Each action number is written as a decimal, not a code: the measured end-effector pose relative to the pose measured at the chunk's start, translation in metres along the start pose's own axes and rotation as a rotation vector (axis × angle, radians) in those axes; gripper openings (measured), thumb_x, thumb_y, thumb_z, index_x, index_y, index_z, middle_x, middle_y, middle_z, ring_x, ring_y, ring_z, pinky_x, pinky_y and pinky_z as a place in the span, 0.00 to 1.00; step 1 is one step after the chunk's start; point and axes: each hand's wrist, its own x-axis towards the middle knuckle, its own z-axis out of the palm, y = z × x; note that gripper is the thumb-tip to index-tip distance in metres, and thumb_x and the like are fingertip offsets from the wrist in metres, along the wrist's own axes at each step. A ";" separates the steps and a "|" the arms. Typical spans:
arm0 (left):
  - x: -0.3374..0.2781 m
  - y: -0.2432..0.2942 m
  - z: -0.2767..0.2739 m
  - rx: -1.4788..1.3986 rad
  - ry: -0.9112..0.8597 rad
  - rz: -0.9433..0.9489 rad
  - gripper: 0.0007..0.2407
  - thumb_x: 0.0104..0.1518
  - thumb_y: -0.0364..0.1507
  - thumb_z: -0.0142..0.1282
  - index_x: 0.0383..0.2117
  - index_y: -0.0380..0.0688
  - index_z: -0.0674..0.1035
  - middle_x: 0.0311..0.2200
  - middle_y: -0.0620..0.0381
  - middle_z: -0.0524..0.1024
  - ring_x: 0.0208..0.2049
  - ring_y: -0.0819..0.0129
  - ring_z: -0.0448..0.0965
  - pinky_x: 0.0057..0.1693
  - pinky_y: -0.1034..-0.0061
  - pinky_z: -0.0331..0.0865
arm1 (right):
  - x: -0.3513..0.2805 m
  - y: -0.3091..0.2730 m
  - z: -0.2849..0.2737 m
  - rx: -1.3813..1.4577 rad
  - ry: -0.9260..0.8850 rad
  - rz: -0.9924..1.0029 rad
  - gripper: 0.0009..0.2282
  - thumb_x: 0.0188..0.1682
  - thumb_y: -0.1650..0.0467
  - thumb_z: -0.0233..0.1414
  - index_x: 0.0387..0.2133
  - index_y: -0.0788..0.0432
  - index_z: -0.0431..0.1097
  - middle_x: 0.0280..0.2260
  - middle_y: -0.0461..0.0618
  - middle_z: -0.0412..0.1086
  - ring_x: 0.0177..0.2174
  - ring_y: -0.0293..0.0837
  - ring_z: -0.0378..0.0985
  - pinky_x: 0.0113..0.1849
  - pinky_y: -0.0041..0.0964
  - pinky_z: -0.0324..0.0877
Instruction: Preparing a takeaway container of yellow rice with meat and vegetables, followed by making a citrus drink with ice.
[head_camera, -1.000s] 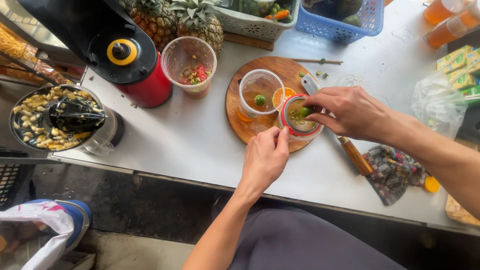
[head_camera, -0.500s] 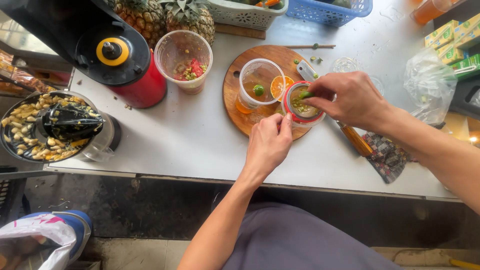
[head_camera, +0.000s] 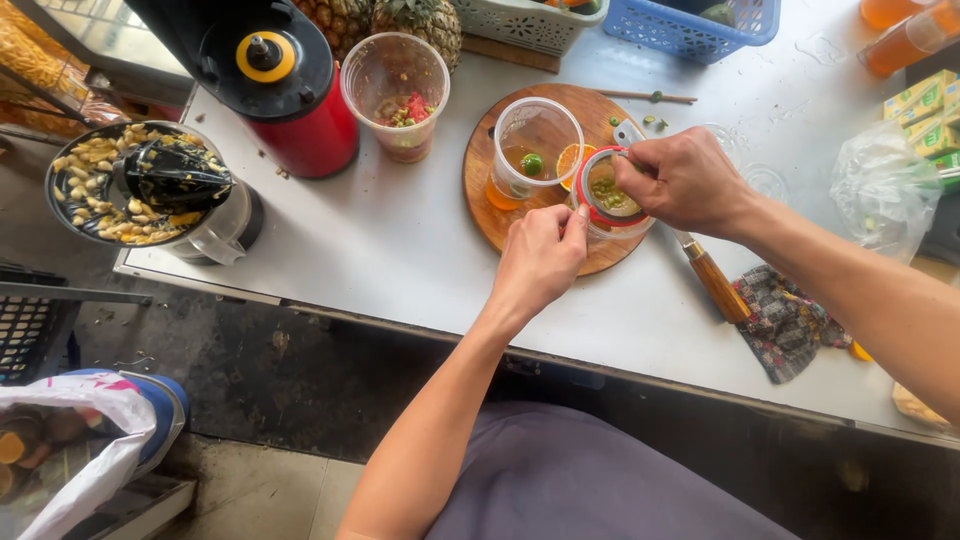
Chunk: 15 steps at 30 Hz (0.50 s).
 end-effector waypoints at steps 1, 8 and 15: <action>0.000 -0.001 0.000 0.004 -0.001 0.003 0.17 0.61 0.41 0.46 0.22 0.44 0.82 0.17 0.44 0.76 0.33 0.41 0.82 0.41 0.55 0.72 | -0.001 0.005 0.005 -0.020 0.032 0.003 0.22 0.56 0.64 0.55 0.11 0.56 0.63 0.07 0.46 0.58 0.14 0.49 0.67 0.23 0.38 0.62; 0.003 -0.003 0.005 -0.029 0.019 -0.021 0.17 0.61 0.40 0.47 0.23 0.44 0.82 0.18 0.45 0.76 0.34 0.43 0.82 0.42 0.55 0.72 | -0.026 -0.050 -0.017 -0.227 -0.053 0.008 0.23 0.57 0.61 0.48 0.10 0.56 0.61 0.08 0.52 0.61 0.17 0.55 0.73 0.26 0.45 0.67; -0.020 0.019 -0.002 -0.121 0.034 -0.013 0.17 0.62 0.38 0.46 0.22 0.42 0.81 0.19 0.42 0.76 0.32 0.47 0.81 0.45 0.57 0.73 | -0.042 -0.054 -0.046 -0.243 -0.238 0.304 0.27 0.58 0.56 0.41 0.12 0.61 0.64 0.12 0.59 0.66 0.26 0.65 0.78 0.34 0.55 0.69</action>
